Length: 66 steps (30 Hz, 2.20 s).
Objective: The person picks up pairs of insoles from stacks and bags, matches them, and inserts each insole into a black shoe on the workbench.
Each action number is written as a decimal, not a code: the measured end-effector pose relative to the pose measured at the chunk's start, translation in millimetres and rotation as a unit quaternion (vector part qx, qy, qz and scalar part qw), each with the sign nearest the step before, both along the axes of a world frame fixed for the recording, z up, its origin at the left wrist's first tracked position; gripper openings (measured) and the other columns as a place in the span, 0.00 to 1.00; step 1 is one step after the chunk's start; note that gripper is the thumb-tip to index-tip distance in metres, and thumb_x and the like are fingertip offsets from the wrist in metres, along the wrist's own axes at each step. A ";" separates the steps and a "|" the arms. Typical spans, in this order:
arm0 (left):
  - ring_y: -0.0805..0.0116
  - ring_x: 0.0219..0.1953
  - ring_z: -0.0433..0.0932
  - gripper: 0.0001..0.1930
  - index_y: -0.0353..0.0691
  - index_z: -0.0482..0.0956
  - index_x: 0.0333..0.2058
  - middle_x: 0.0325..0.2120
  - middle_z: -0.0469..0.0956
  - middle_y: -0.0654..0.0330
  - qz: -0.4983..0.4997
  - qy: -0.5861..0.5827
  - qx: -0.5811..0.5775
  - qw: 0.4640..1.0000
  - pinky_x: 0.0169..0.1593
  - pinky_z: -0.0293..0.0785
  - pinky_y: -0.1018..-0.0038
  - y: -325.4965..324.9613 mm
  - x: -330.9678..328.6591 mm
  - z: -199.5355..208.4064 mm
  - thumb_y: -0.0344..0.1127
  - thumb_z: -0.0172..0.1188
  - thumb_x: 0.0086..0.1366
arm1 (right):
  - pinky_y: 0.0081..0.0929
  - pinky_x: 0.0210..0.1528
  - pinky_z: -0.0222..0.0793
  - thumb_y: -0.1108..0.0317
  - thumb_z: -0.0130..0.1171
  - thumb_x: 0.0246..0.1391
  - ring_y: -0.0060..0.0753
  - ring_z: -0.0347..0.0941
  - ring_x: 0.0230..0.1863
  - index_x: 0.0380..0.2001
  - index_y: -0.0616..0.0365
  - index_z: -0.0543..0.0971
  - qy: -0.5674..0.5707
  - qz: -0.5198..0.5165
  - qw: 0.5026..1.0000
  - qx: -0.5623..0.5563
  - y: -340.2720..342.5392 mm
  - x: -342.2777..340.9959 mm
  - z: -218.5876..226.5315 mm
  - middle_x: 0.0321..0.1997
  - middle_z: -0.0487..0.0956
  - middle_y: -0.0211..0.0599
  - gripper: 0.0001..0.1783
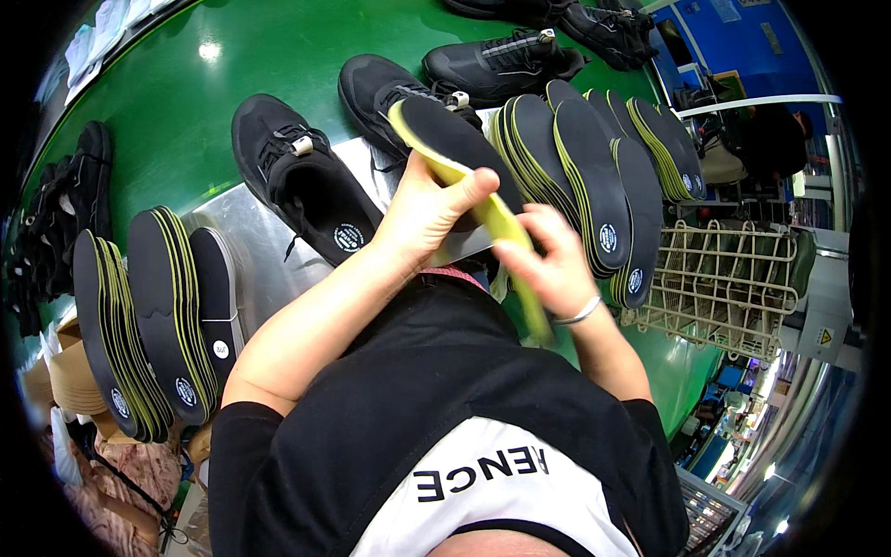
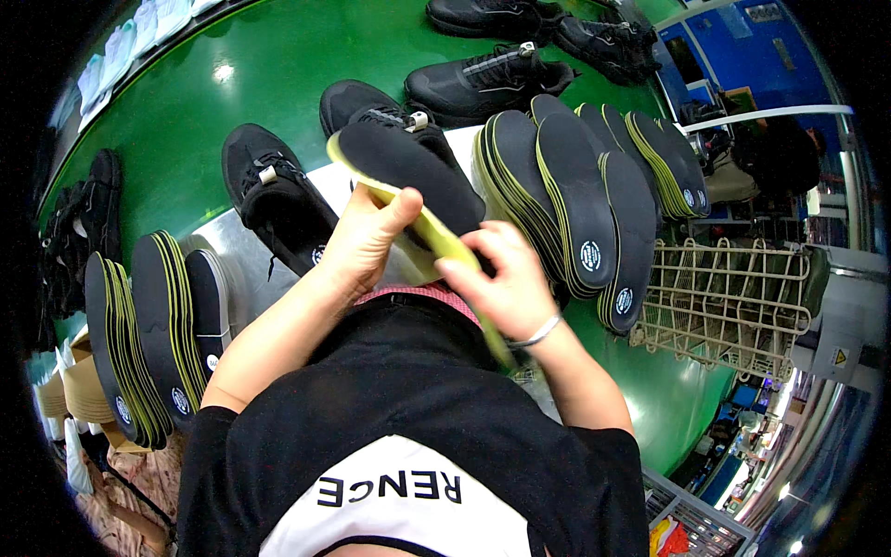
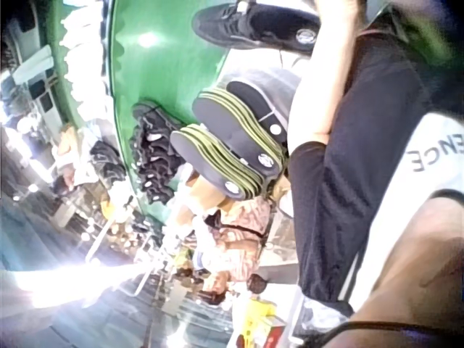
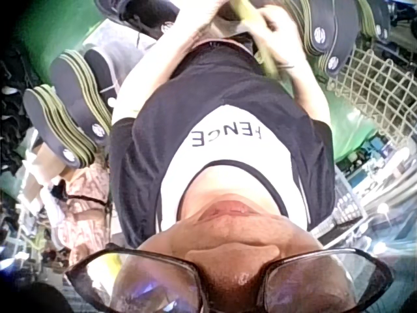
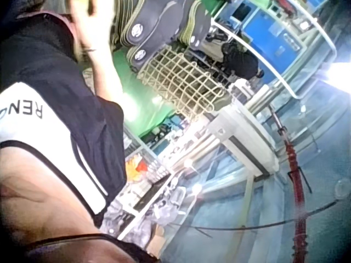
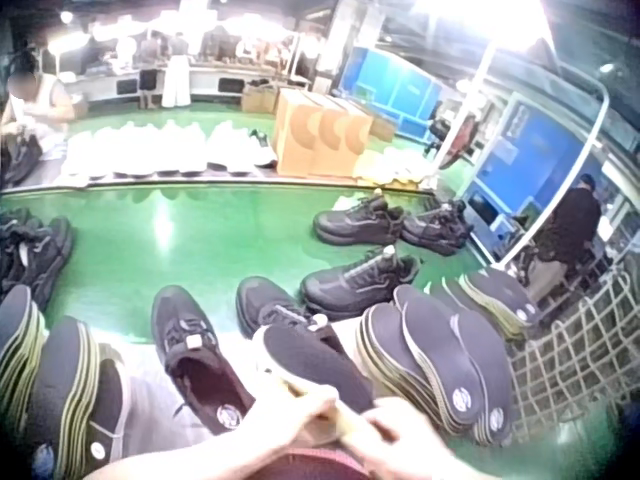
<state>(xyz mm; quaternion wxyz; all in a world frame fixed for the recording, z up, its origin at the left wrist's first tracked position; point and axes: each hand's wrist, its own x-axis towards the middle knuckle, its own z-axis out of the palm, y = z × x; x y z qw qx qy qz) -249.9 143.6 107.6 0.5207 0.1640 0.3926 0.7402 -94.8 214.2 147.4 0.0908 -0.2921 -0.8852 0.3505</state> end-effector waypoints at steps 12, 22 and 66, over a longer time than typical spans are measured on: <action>0.50 0.45 0.68 0.54 0.34 0.29 0.55 0.44 0.65 0.39 -0.055 0.294 -0.363 0.883 0.50 0.63 0.70 36.4 -2.0 -89.9 0.44 0.64 0.43 | 0.11 0.29 0.56 0.61 0.58 0.42 0.13 0.61 0.27 0.33 0.60 0.71 0.128 -0.194 0.917 -0.323 27.0 23.5 26.3 0.26 0.68 0.24 0.17; 0.56 0.31 0.71 0.12 0.38 0.74 0.33 0.24 0.69 0.53 0.060 0.614 -0.009 0.787 0.35 0.67 0.68 22.3 -14.0 -11.2 0.21 0.46 0.50 | 0.13 0.24 0.56 0.62 0.56 0.45 0.12 0.61 0.22 0.23 0.61 0.74 -0.002 -0.164 0.935 -0.314 52.3 38.1 23.0 0.20 0.68 0.23 0.12; 0.78 0.35 0.67 0.14 0.29 0.66 0.42 0.32 0.71 0.63 -0.144 0.261 -0.135 0.945 0.41 0.63 0.81 47.1 -78.9 -98.6 0.28 0.46 0.57 | 0.47 0.45 0.56 0.56 0.57 0.33 0.41 0.61 0.47 0.36 0.60 0.67 -0.414 0.167 0.862 0.238 29.9 -64.6 -28.1 0.44 0.63 0.44 0.27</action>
